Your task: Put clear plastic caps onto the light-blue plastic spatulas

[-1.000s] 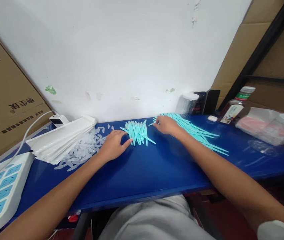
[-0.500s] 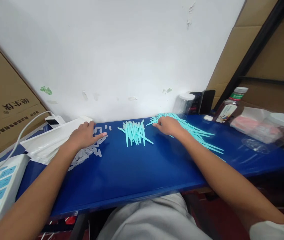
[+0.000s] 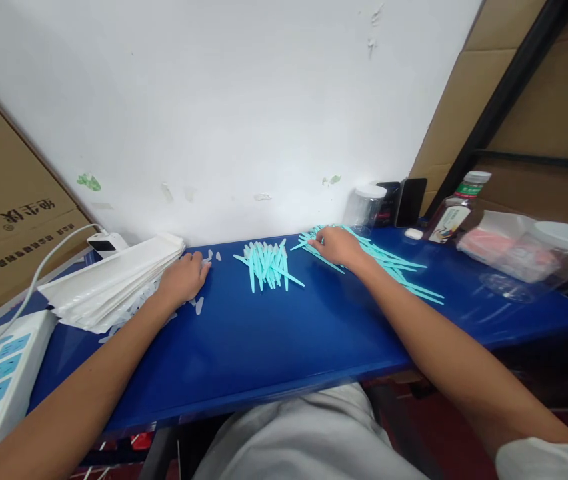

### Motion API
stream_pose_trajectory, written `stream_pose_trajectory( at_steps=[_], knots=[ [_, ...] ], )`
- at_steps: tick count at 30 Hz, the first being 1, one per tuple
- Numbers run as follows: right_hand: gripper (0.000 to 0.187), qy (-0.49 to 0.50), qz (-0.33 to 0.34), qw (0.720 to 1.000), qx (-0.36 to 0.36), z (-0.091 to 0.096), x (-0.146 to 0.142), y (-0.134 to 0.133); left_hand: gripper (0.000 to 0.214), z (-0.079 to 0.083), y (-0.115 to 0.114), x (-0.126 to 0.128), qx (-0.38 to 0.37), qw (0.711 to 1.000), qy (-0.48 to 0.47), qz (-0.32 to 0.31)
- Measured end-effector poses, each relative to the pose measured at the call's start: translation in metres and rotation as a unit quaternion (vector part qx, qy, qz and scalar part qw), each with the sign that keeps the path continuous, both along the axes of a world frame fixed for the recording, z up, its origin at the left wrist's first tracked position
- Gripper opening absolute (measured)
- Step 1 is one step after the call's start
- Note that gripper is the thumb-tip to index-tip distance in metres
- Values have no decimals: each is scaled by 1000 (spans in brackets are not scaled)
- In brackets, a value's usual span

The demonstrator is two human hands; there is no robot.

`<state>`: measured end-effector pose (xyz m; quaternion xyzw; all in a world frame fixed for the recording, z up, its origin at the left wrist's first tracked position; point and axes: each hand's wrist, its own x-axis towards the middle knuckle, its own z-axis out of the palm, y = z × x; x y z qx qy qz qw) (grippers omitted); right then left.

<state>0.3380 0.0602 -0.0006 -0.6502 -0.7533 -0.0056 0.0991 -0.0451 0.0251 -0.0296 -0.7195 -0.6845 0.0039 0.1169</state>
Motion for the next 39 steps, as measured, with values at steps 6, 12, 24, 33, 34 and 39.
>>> stream_pose_trajectory(
  at_steps=[6,12,24,33,34,39],
  knots=[
    [36,3,6,1000,9,0,-1,-1,55,4,2,-1,-14,999,27,-29],
    [34,9,14,1000,15,4,-4,-5,55,22,-2,-3,16,999,33,-32],
    [32,23,32,999,6,4,-11,-12,41,-2,-68,100,-8,916,-105,-387],
    [30,27,73,997,22,4,-21,-21,33,-10,-63,107,31,886,-135,-442],
    [29,30,91,995,28,5,-22,-23,32,-9,-62,107,28,885,-146,-442],
    [27,116,280,952,-43,14,-27,-38,27,4,-58,100,34,875,-225,-427]
  ],
)
